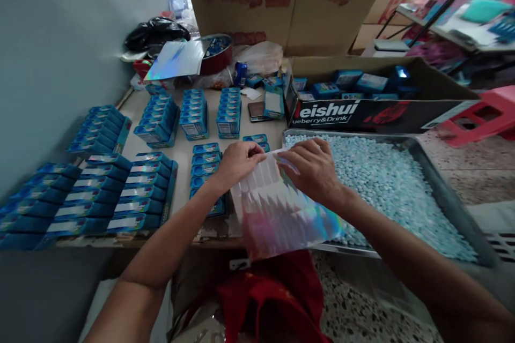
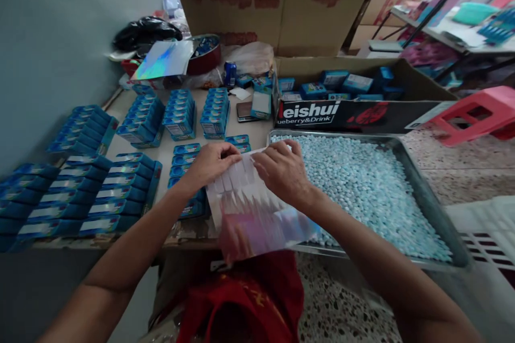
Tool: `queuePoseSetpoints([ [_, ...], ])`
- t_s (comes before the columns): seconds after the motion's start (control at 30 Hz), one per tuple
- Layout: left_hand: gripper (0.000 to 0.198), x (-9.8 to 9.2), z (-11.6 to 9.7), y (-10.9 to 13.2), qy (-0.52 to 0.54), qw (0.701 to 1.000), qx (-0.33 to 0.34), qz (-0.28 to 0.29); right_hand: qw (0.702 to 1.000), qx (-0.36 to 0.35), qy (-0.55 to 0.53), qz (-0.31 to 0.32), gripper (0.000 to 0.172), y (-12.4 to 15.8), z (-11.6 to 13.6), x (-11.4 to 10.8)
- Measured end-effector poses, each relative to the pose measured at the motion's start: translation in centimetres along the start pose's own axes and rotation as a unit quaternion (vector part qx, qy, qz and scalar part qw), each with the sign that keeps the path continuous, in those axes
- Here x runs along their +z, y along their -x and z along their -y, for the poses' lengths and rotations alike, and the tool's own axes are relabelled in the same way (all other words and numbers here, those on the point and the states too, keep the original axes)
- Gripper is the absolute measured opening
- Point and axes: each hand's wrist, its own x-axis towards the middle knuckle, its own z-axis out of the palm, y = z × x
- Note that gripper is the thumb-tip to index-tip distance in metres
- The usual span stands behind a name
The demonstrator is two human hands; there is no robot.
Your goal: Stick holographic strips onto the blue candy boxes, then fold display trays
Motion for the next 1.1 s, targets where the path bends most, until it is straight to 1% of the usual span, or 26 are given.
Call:
queuePoseSetpoints([
  [0.07, 0.01, 0.4, -0.8, -0.1, -0.014, 1.0, 0.009, 0.007, 0.999, 0.048, 0.005, 0.012, 0.023, 0.0, -0.3, -0.4],
  [0.13, 0.011, 0.8, -1.3, -0.3, -0.021, 1.0, 0.017, 0.01, 0.997, 0.072, 0.009, 0.032, 0.027, 0.0, -0.4, -0.6],
  [0.17, 0.011, 1.0, -1.5, -0.3, -0.023, 0.999, 0.021, 0.008, 0.996, 0.071, 0.014, 0.045, 0.026, 0.0, -0.5, -0.7],
  [0.23, 0.01, 1.3, -1.8, -0.5, -0.024, 0.999, 0.026, -0.001, 0.996, 0.046, 0.031, 0.067, 0.023, 0.1, -0.5, -1.0],
  [0.33, 0.01, 1.6, -2.1, -0.7, -0.024, 0.999, 0.022, -0.017, 0.997, 0.014, 0.041, 0.067, 0.025, 0.8, -0.4, -1.4],
  [0.4, 0.01, 1.7, -2.4, -0.8, -0.033, 0.999, 0.019, -0.015, 0.998, 0.036, 0.02, 0.047, 0.022, 1.3, -0.5, -1.5],
  [0.47, 0.01, 1.7, -2.8, -0.8, -0.049, 0.999, 0.019, -0.006, 0.996, 0.085, -0.014, 0.028, 0.018, 1.6, -0.9, -1.5],
  [0.53, 0.01, 1.7, -3.2, -0.9, -0.061, 0.998, 0.016, 0.004, 0.991, 0.124, -0.05, 0.024, 0.018, 1.7, -1.3, -1.5],
  [0.63, 0.01, 2.1, -3.3, -1.2, -0.077, 0.997, 0.013, 0.003, 0.987, 0.132, -0.079, 0.047, 0.018, 1.5, -1.8, -2.2],
  [0.7, 0.01, 2.7, -3.1, -1.8, -0.087, 0.996, 0.018, -0.004, 0.986, 0.124, -0.09, 0.071, 0.017, 1.1, -2.0, -3.5],
  [0.73, 0.011, 3.1, -2.9, -2.2, -0.087, 0.996, 0.025, -0.003, 0.983, 0.13, -0.104, 0.083, 0.017, 0.9, -2.0, -4.3],
  [0.8, 0.011, 4.0, -2.3, -3.1, -0.084, 0.995, 0.043, 0.004, 0.966, 0.18, -0.154, 0.103, 0.016, 0.3, -2.2, -6.3],
  [0.83, 0.009, 4.4, -2.0, -3.4, -0.084, 0.995, 0.053, 0.005, 0.952, 0.215, -0.187, 0.112, 0.017, -0.1, -2.3, -7.3],
  [0.87, 0.006, 4.8, -1.7, -3.6, -0.085, 0.994, 0.062, -0.001, 0.934, 0.251, -0.226, 0.119, 0.019, -0.6, -2.4, -8.2],
  [0.93, 0.011, 5.2, -1.1, -3.6, -0.061, 0.996, 0.061, -0.033, 0.895, 0.3, -0.303, 0.132, 0.027, -1.9, -2.6, -9.2],
  [0.97, 0.011, 5.2, -0.8, -3.3, -0.019, 0.997, 0.046, -0.053, 0.877, 0.31, -0.34, 0.136, 0.031, -2.6, -2.6, -9.4],
  [1.0, 0.011, 4.8, -0.6, -2.7, 0.046, 0.996, 0.022, -0.067, 0.862, 0.315, -0.372, 0.141, 0.035, -3.4, -2.6, -9.2],
  [1.03, 0.018, 4.3, -0.5, -2.0, 0.132, 0.989, -0.009, -0.072, 0.847, 0.317, -0.401, 0.146, 0.038, -4.2, -2.5, -8.9],
  [1.07, 0.032, 3.6, -0.5, -1.1, 0.224, 0.972, -0.042, -0.064, 0.835, 0.316, -0.424, 0.151, 0.04, -4.9, -2.3, -8.3],
  [1.1, 0.047, 2.8, -0.4, -0.1, 0.312, 0.946, -0.071, -0.044, 0.825, 0.314, -0.442, 0.158, 0.041, -5.6, -2.1, -7.5],
])
